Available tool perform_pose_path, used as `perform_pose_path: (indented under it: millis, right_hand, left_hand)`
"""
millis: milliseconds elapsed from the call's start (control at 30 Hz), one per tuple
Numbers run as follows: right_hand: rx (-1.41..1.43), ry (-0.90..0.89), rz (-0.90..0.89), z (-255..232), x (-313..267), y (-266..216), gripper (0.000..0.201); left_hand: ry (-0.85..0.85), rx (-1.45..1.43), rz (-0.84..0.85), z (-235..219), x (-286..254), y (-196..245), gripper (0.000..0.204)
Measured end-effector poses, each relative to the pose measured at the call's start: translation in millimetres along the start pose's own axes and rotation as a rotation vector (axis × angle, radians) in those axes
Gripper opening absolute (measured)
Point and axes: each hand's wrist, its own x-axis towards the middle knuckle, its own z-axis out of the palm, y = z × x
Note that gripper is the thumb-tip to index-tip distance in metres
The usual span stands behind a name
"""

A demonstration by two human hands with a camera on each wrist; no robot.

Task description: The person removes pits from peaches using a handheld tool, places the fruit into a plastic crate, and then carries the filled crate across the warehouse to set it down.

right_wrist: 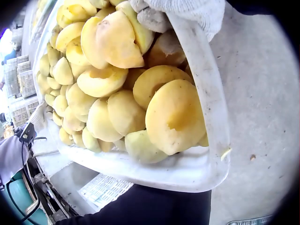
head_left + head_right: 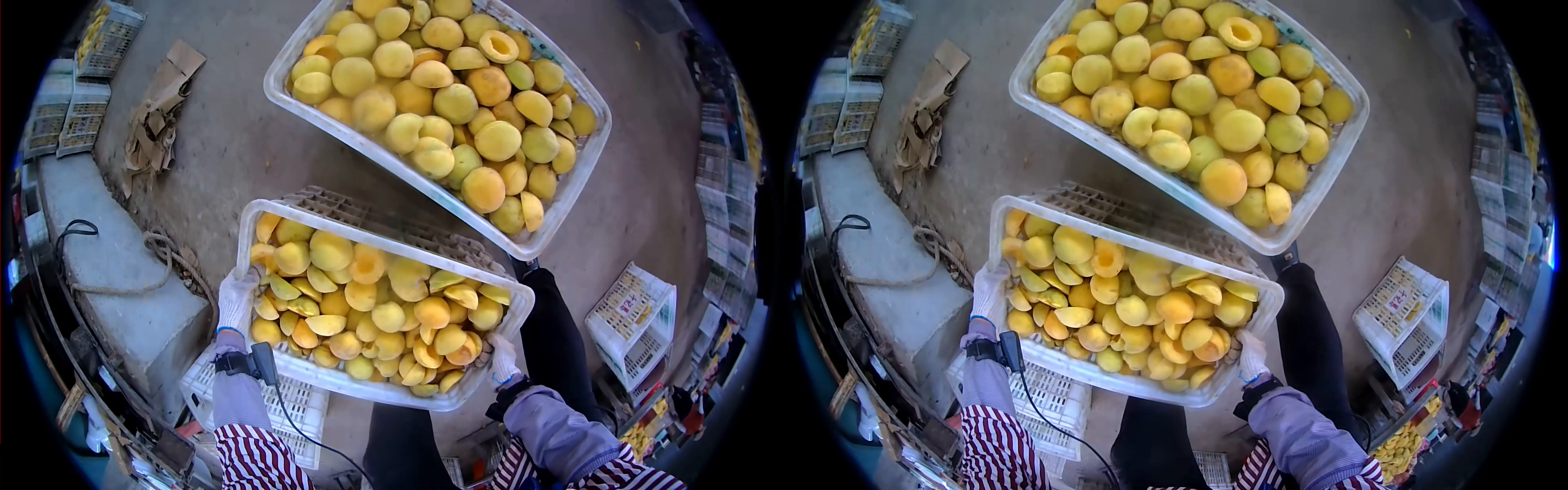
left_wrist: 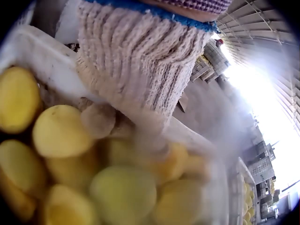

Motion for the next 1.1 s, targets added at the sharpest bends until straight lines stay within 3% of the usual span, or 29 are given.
perform_pose_path:
  millis: [167,233,467,600,767,800,933,1000,1033,1100]
  right_hand:
    - [0.054,-0.082,0.021,-10.7,9.6,-1.9,0.029]
    - [-0.008,-0.036,-0.005,-21.3,3.9,-4.1,0.030]
    - [-0.073,0.102,0.050,-70.6,-72.2,-45.0,0.029]
    - [-0.084,0.130,0.036,-108.5,-116.9,-49.9,0.031]
    - [-0.193,0.126,0.023,-125.8,-190.6,-95.4,0.030]
    - [-0.186,0.105,0.036,-136.4,-190.3,-89.9,0.029]
    - [-0.166,-0.002,0.051,-158.1,-217.9,-124.8,0.027]
    - [-0.098,-0.001,0.063,-160.7,-226.3,-144.1,0.024]
    - [-0.054,-0.016,0.032,-163.7,-216.0,-134.2,0.023]
    - [0.139,-0.003,0.049,-168.2,-202.8,-136.5,0.019]
  left_hand:
    - [0.029,-0.006,-0.031,1.9,-13.1,-4.4,0.031]
    - [0.016,-0.063,-0.052,4.3,-31.1,-10.3,0.034]
    - [-0.011,-0.234,-0.083,-13.6,-135.2,-6.2,0.023]
    - [0.086,-0.376,-0.060,-30.2,-194.6,0.4,0.022]
    - [0.119,-0.354,-0.047,-64.2,-277.6,65.8,0.019]
    - [0.185,-0.362,-0.008,-66.1,-283.1,54.0,0.020]
    - [0.205,-0.293,0.059,-61.5,-330.5,146.5,0.024]
    - [0.190,-0.218,0.152,-62.9,-326.8,170.4,0.025]
    - [0.187,-0.205,0.232,-63.0,-321.3,156.4,0.027]
    - [0.153,-0.136,0.289,-62.1,-304.4,185.5,0.030]
